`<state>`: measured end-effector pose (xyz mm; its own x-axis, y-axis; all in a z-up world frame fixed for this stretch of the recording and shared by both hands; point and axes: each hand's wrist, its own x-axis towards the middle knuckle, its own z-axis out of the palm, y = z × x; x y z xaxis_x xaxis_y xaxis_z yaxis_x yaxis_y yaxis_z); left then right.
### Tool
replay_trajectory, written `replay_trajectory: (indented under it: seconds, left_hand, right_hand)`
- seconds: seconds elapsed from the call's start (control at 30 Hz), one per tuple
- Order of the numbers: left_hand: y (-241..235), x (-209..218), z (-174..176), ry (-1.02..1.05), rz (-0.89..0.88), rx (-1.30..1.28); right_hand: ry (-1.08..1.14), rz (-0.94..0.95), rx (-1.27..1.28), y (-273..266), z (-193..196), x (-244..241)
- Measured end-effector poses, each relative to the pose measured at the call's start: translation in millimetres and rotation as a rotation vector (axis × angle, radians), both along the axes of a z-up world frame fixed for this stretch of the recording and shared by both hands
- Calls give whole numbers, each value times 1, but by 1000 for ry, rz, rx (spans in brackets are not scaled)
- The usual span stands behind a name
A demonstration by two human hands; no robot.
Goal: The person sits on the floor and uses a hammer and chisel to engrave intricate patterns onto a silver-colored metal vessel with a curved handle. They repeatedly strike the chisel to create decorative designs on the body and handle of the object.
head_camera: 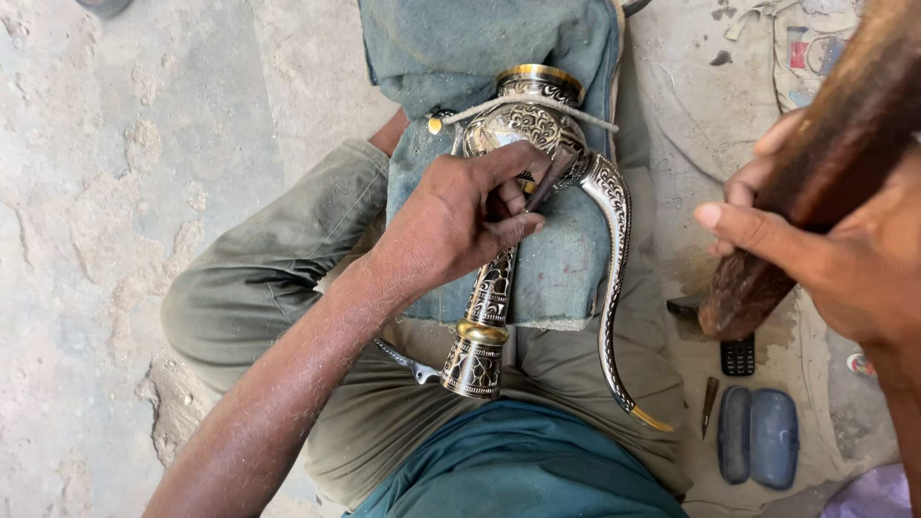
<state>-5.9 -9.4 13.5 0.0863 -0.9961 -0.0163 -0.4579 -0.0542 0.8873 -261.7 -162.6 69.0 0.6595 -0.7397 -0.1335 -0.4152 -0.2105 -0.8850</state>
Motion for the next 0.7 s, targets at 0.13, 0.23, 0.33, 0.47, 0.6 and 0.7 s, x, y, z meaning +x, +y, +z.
replay_trajectory:
  seconds: [0.13,0.23,0.33,0.47,0.6,0.7]
  left_hand:
    - [-6,-4,7,-70,-14,-14]
    - [-6,-6,5,-104,-15,-17]
    - [-12,-8,6,-155,-16,12]
    - [-16,-14,6,-221,-7,32]
    - [-13,-10,13,-172,-37,-21]
    - [3,0,13,-52,-18,46]
  right_hand:
    - [81,34,-26,-18,-17,-16]
    - [419,209,4,-28,-31,-31]
    - [707,239,25,-36,-49,-46]
    - [271,161,184,-43,-74,-71]
    - [672,142,82,-33,-89,-93]
    - [285,10,132,-26,-91,-94]
